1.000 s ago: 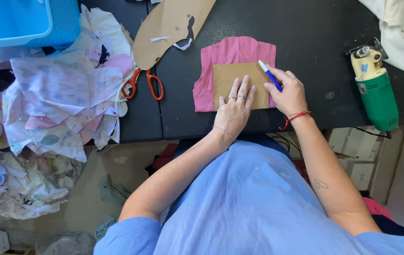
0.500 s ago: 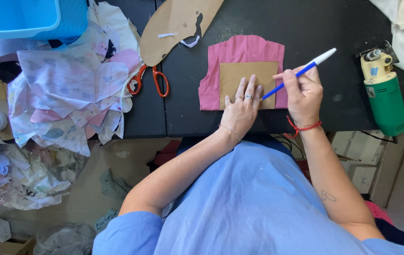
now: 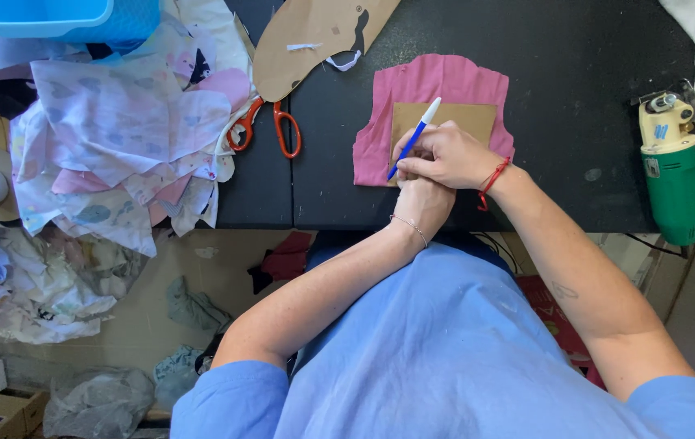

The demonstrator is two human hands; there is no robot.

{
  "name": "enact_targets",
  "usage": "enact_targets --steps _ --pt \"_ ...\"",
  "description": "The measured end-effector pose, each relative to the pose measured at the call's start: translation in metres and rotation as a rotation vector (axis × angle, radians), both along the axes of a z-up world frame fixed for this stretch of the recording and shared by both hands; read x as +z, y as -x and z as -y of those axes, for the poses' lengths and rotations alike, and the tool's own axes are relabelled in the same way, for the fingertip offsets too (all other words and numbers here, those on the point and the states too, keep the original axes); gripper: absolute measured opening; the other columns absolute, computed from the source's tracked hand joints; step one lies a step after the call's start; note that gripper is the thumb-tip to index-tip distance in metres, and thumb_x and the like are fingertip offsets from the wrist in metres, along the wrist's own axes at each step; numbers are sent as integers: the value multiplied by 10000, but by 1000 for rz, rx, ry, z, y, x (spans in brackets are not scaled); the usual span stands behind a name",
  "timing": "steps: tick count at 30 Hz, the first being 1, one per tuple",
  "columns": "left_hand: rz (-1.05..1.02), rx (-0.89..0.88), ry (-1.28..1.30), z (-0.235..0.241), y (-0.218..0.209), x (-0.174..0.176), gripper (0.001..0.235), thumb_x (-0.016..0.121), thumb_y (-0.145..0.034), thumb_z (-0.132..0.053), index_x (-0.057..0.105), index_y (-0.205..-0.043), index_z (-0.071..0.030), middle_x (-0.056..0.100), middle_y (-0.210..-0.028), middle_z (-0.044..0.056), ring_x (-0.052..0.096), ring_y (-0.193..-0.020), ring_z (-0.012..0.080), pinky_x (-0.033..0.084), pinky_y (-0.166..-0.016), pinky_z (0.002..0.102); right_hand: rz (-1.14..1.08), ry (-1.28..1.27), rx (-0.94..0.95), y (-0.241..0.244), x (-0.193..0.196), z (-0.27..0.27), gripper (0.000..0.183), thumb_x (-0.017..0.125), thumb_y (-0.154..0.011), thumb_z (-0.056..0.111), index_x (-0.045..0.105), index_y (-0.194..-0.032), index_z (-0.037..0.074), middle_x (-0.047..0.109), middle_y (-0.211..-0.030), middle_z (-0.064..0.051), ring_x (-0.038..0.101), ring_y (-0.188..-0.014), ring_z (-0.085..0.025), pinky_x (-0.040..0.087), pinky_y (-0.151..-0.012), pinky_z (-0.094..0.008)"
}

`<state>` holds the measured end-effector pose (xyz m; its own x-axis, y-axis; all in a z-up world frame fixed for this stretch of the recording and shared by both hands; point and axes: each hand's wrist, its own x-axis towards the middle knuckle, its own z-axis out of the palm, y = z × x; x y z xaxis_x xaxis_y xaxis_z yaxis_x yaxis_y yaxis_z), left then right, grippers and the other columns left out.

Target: Tracing patterns onto fabric and cutting them out using an electric rotary cutter.

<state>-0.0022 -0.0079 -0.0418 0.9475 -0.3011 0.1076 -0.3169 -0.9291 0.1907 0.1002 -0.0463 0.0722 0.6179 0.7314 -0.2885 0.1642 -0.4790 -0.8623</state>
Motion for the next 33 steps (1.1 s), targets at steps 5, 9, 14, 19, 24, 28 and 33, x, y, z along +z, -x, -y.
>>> enact_targets --steps 5,9,14,19,24,28,33 --pt "39 55 -30 10 4 -4 91 493 -645 -59 568 -684 -95 481 -605 93 486 -573 279 371 -498 712 -29 117 -42 -11 0 -5 174 594 -791 194 603 -955 137 631 -792 -83 600 -779 -290 456 -674 -418" --pt "-30 69 5 -12 -9 68 217 463 -706 -47 616 -846 -111 535 -771 113 537 -686 302 390 -587 709 51 123 -47 -32 3 -11 189 574 -818 200 575 -992 126 619 -874 -106 576 -857 -311 453 -708 -426" --pt "-121 85 -132 -12 -7 59 469 414 -844 -143 348 -1306 -182 254 -1385 76 292 -1282 221 520 -621 498 9 101 -127 -48 16 -22 83 406 -907 117 435 -951 54 630 -804 -71 625 -790 -170 495 -725 -288" --pt "-174 61 -53 -13 -8 53 417 400 -855 -120 369 -1267 -175 250 -1383 86 281 -1282 288 502 -629 530 47 -9 -340 -32 -3 -8 102 501 -862 129 522 -952 88 576 -889 -88 610 -840 -202 501 -715 -282" --pt "-230 65 10 -21 -19 79 404 425 -852 -77 377 -1240 -176 233 -1374 116 252 -1270 417 498 -641 537 85 -141 -644 -9 -15 6 102 601 -842 136 602 -945 135 581 -878 -14 610 -841 -151 505 -678 -244" --pt "-233 93 -16 -17 -24 79 403 445 -827 -69 403 -1212 -181 246 -1366 126 239 -1243 472 494 -607 555 71 -161 -692 -9 -12 10 107 620 -823 107 616 -929 117 621 -837 -39 618 -817 -139 512 -660 -236" --pt "-217 68 -34 -17 -23 81 498 463 -816 -28 356 -1263 -220 153 -1413 145 272 -1227 470 527 -581 503 139 -164 -780 -5 -27 57 77 609 -818 58 614 -892 79 607 -790 -99 628 -737 -170 512 -588 -250"
